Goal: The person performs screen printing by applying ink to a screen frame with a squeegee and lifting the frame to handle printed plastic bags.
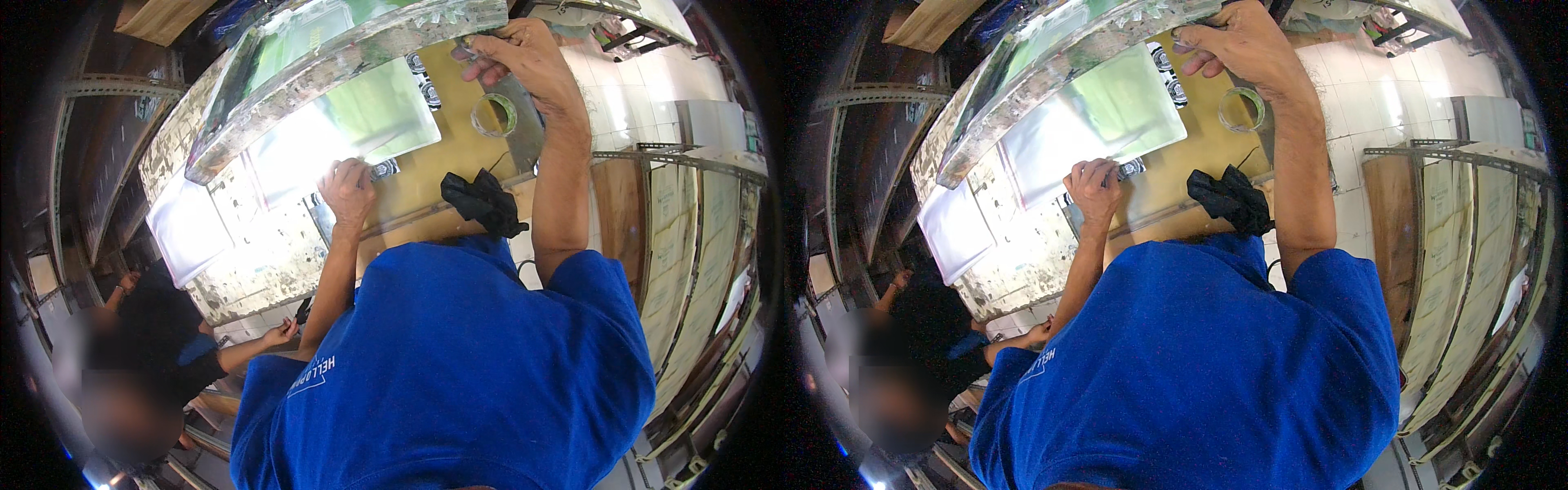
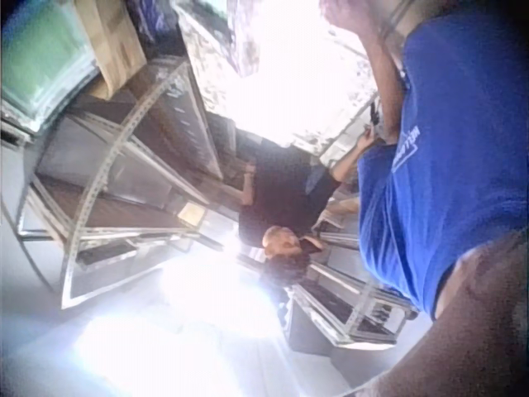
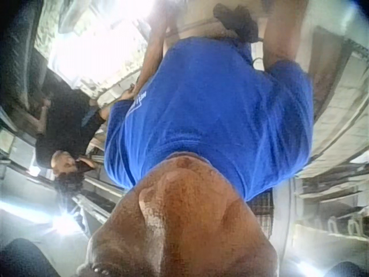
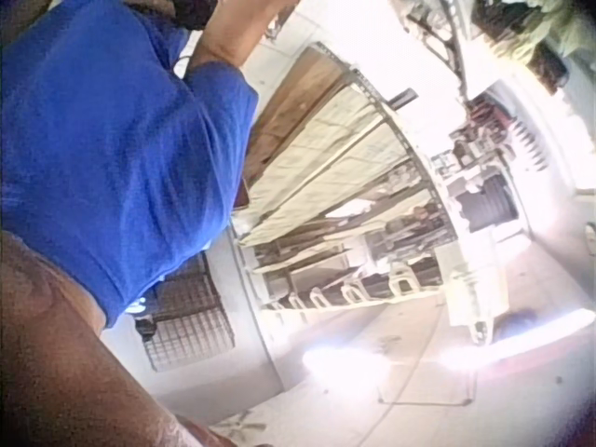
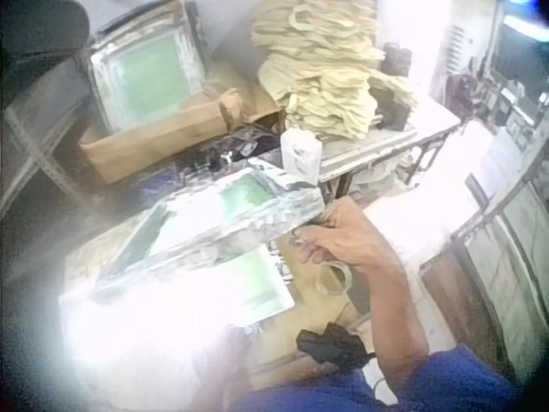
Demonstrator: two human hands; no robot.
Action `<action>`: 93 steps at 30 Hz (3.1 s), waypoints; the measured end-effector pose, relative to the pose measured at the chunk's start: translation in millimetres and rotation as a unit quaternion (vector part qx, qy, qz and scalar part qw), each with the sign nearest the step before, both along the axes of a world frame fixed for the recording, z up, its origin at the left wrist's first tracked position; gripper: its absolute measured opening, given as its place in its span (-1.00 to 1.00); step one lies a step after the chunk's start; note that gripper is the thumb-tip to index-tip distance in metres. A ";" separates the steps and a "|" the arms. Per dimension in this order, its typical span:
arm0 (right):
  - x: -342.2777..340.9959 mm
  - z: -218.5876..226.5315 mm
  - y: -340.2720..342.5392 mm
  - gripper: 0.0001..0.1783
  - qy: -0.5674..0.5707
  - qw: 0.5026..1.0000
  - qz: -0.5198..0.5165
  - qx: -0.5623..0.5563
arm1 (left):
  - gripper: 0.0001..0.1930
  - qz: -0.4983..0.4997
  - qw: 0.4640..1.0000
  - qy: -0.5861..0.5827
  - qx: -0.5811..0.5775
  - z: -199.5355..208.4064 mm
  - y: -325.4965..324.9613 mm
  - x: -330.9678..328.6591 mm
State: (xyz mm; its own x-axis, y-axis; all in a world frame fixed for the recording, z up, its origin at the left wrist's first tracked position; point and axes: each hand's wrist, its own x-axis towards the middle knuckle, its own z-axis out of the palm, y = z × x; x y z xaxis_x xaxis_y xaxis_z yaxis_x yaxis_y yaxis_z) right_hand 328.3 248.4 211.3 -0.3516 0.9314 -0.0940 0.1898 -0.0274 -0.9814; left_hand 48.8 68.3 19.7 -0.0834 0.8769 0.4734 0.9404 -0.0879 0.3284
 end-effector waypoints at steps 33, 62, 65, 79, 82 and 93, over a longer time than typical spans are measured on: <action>2.8 -26.6 -29.4 -0.73 0.029 0.999 -0.020 -0.013 | -0.43 0.053 0.738 -0.650 0.171 40.3 -9.0 -35.4; 59.6 -191.3 82.3 -0.67 -0.450 0.848 -0.050 0.275 | -0.09 0.228 0.946 -0.220 0.069 -27.9 -54.5 -40.8; 14.4 -128.7 59.5 -0.75 -0.317 0.912 -0.072 0.250 | -0.11 0.242 0.946 -0.212 0.050 -29.7 -59.5 -42.8; -212.6 -174.3 96.7 -0.82 -0.292 0.884 0.158 0.330 | 0.07 0.241 0.949 -0.202 -0.002 -23.2 -57.8 -43.0; -217.8 -176.1 95.3 -0.82 -0.267 0.897 0.213 0.281 | 0.08 0.241 0.950 -0.199 0.004 -23.6 -56.2 -43.4; -192.0 -173.2 107.9 -0.85 -0.300 0.887 0.162 0.311 | 0.08 0.243 0.949 -0.199 0.011 -21.9 -54.9 -43.9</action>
State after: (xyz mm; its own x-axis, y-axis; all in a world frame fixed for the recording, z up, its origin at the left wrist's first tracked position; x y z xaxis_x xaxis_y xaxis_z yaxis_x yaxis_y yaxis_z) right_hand 136.4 356.3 38.0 -0.6702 0.7284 0.1422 0.5831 0.6353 -0.5064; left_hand 5.0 13.4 -2.2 -0.6516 0.6790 0.3382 0.6740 0.3138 0.6688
